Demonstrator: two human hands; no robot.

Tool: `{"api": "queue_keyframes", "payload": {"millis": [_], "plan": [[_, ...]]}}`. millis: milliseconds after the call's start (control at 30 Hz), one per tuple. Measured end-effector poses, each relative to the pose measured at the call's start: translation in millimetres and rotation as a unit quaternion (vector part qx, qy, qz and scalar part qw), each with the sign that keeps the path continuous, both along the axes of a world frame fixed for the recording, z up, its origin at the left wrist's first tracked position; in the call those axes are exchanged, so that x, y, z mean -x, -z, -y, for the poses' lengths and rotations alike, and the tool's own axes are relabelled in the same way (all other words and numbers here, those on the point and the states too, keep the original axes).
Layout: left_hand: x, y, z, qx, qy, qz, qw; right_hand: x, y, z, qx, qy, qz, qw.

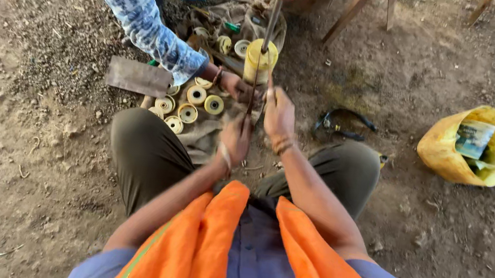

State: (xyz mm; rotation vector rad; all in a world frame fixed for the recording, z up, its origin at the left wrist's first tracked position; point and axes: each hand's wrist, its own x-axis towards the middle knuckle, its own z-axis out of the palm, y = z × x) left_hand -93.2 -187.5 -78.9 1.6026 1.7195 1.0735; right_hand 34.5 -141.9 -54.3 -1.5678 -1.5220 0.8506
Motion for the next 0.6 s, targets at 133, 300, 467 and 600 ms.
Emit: {"api": "queue_keyframes", "payload": {"millis": [133, 300, 467, 600], "plan": [[4, 0, 3, -0.024, 0.012, 0.026, 0.999, -1, -10, 3, 0.055, 0.006, 0.035, 0.998], [5, -13, -46, 0.059, -0.002, 0.032, 0.998, -11, 10, 38, 0.076, -0.011, 0.025, 0.997], [-9, 5, 6, -0.051, 0.019, 0.018, 0.998, -8, 15, -21, 0.046, 0.005, 0.056, 0.997], [-1, -8, -35, 0.067, 0.008, 0.208, 0.976, -10, 9, 24, -0.047, -0.019, 0.052, 0.997]]}}
